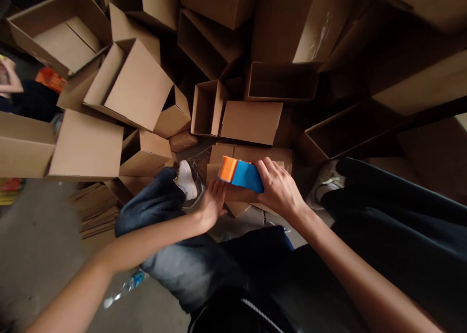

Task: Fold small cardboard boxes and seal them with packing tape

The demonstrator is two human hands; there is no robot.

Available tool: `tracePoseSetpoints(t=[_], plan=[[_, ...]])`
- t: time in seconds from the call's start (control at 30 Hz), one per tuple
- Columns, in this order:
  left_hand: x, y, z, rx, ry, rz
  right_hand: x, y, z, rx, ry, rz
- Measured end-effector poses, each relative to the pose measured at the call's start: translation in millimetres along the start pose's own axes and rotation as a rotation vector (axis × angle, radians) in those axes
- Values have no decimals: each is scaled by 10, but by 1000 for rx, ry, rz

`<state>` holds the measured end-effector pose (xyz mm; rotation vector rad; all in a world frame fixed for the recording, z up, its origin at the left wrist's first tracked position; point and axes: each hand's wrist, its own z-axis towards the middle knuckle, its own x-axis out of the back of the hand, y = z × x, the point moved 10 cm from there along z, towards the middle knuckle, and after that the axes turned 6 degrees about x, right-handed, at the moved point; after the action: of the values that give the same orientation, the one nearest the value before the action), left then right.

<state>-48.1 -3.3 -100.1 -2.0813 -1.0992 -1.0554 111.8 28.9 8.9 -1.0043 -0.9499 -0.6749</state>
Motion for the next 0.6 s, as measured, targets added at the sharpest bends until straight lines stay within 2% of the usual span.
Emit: tracePoseSetpoints(t=[0.13,0.4,0.6], plan=[[81,33,-63,41,-38,111,16,1,-52,38,18,-16],[142,39,-15,115,54,-110,-96,-342,174,186,-178,-190],[131,11,-79,57,-54,-34,-110,-512,142,177,-148,-257]])
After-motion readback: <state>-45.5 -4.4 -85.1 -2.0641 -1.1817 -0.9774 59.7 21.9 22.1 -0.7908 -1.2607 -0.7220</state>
